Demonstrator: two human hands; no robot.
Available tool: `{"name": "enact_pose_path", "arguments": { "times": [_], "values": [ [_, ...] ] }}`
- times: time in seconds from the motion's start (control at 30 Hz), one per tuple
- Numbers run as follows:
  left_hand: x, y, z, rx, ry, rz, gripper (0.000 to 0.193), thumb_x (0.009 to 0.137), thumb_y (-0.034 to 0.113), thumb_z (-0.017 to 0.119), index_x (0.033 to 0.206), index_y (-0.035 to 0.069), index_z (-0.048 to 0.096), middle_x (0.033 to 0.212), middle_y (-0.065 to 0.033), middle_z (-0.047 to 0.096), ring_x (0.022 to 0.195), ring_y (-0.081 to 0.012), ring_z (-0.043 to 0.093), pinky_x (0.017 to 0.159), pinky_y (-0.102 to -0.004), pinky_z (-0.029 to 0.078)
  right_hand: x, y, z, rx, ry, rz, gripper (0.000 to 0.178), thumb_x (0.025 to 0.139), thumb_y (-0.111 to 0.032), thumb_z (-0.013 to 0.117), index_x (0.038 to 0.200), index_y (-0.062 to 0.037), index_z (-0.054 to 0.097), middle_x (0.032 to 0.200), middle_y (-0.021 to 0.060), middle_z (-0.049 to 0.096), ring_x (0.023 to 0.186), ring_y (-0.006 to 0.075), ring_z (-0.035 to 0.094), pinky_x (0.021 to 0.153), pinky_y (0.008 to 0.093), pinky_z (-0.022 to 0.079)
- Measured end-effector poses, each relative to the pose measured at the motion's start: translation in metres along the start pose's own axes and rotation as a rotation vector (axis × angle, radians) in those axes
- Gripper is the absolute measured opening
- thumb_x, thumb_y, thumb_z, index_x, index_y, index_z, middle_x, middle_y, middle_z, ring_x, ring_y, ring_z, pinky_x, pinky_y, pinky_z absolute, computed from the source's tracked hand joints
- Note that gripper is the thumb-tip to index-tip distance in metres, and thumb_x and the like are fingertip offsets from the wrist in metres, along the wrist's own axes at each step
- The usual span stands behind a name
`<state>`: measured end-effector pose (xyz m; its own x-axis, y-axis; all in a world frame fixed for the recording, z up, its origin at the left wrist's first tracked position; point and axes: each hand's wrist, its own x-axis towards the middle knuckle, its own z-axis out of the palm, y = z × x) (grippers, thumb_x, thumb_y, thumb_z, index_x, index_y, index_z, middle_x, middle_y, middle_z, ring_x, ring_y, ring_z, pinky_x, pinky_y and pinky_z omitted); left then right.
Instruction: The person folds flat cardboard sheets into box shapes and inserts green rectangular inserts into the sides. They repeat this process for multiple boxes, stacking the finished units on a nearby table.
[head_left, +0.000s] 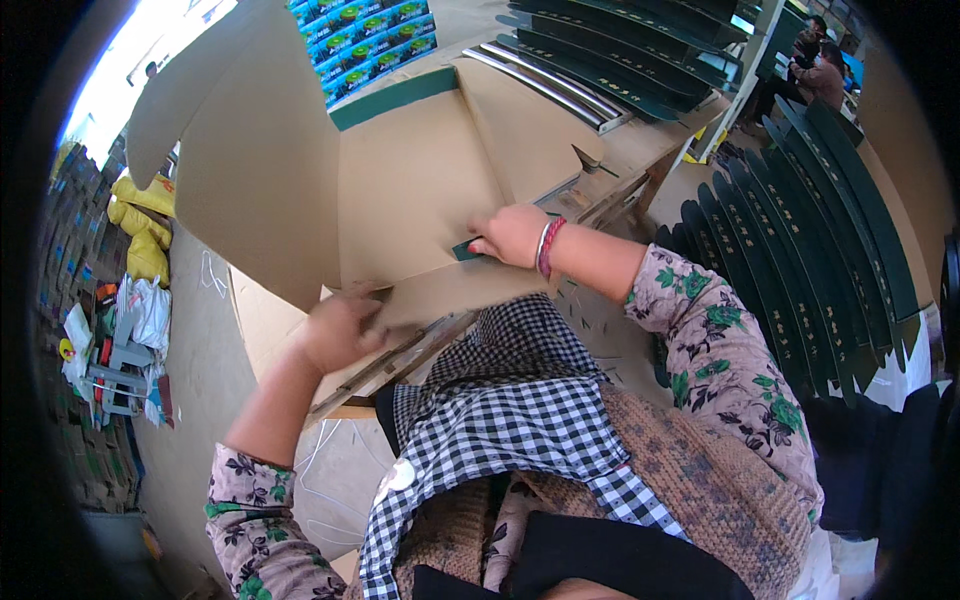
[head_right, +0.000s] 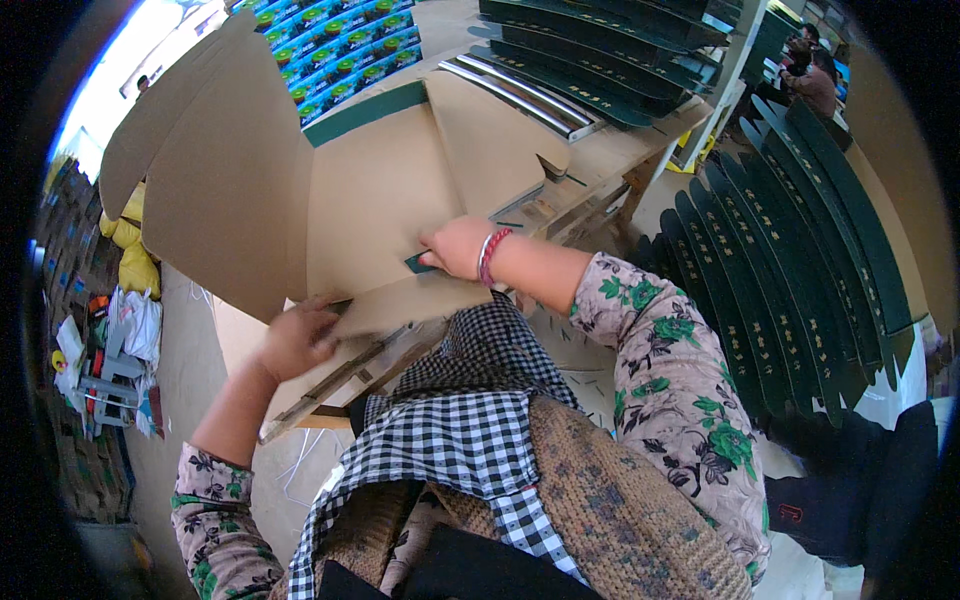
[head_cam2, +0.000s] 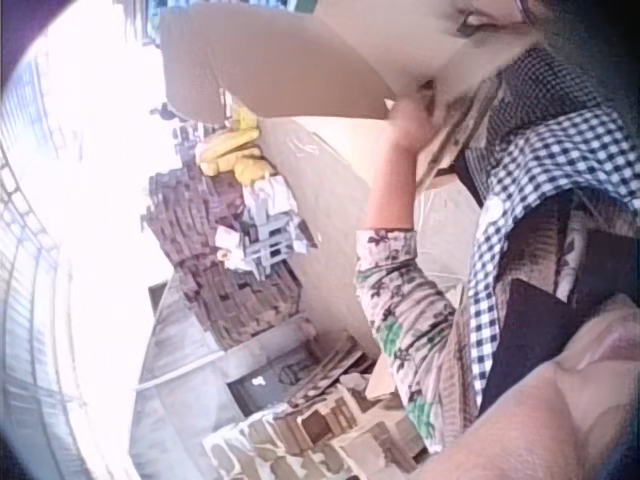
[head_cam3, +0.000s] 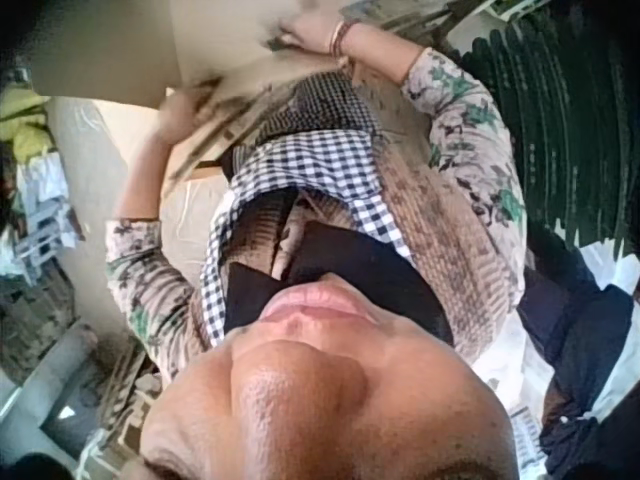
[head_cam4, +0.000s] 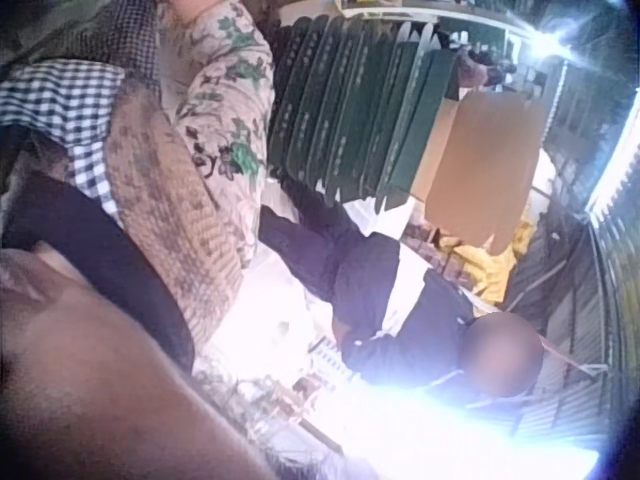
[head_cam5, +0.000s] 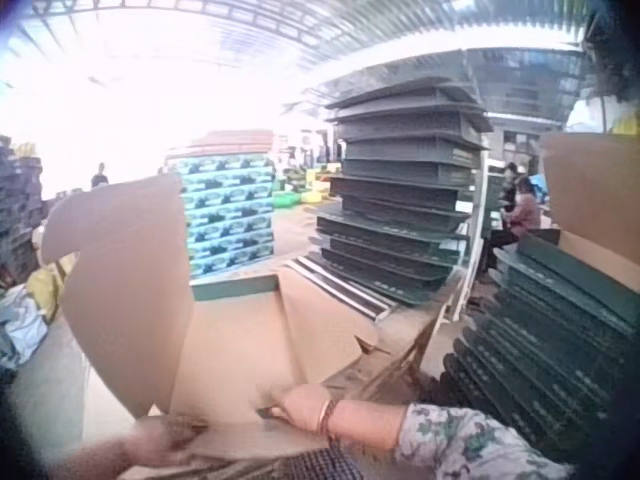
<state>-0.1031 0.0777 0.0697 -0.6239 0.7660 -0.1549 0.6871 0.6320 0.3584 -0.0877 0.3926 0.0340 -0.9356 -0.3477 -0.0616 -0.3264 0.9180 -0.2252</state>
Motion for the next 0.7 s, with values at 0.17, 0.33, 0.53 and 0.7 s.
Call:
{"name": "enact_pose_path", "arguments": {
  "times": [0.17,0.33,0.53,0.7],
  "values": [
    [0.012,-0.023,-0.032,-0.167,-0.054,-0.253,0.043,0.088,0.039,0.061,0.097,-0.003,0.066,0.090,-0.0224,0.067,0.081,-0.0290,0.065,0.077,-0.0391,0.050,-0.012,0.032,-0.019,1.336,-0.277,0.145,0.065,0.091,-0.061,0.047,0.115,-0.0019,0.059,0.094,0.0072,0.070,0.092,0.0214,0.063,0.076,0.0320,0.049],
    [0.045,-0.052,-0.039,-0.281,-0.035,-0.110,0.053,0.089,0.049,0.060,0.092,-0.003,0.066,0.074,-0.0123,0.065,0.071,-0.0189,0.059,0.070,-0.0353,0.048,-0.010,0.019,-0.009,0.874,0.072,0.062,0.054,0.089,-0.050,0.058,0.102,0.0011,0.066,0.090,0.0163,0.069,0.084,0.0213,0.064,0.079,0.0354,0.048],
    [0.071,-0.044,-0.004,0.098,0.395,-0.159,0.050,0.077,0.032,0.074,0.112,-0.001,0.063,0.104,-0.0198,0.064,0.099,-0.0308,0.059,0.087,-0.0385,0.046,0.007,-0.015,0.012,0.429,0.595,0.437,0.048,0.083,-0.034,0.066,0.121,-0.0078,0.055,0.100,0.0205,0.064,0.091,0.0376,0.063,0.080,0.0443,0.050],
    [0.041,-0.002,0.042,0.155,0.516,0.003,0.051,0.072,0.023,0.075,0.114,0.000,0.059,0.114,-0.0201,0.059,0.106,-0.0377,0.053,0.091,-0.0425,0.044,-0.001,-0.024,0.005,-0.058,0.486,0.185,0.046,0.079,-0.036,0.068,0.115,-0.0096,0.061,0.091,0.0127,0.060,0.093,0.0338,0.061,0.082,0.0436,0.048]
  ]
}}
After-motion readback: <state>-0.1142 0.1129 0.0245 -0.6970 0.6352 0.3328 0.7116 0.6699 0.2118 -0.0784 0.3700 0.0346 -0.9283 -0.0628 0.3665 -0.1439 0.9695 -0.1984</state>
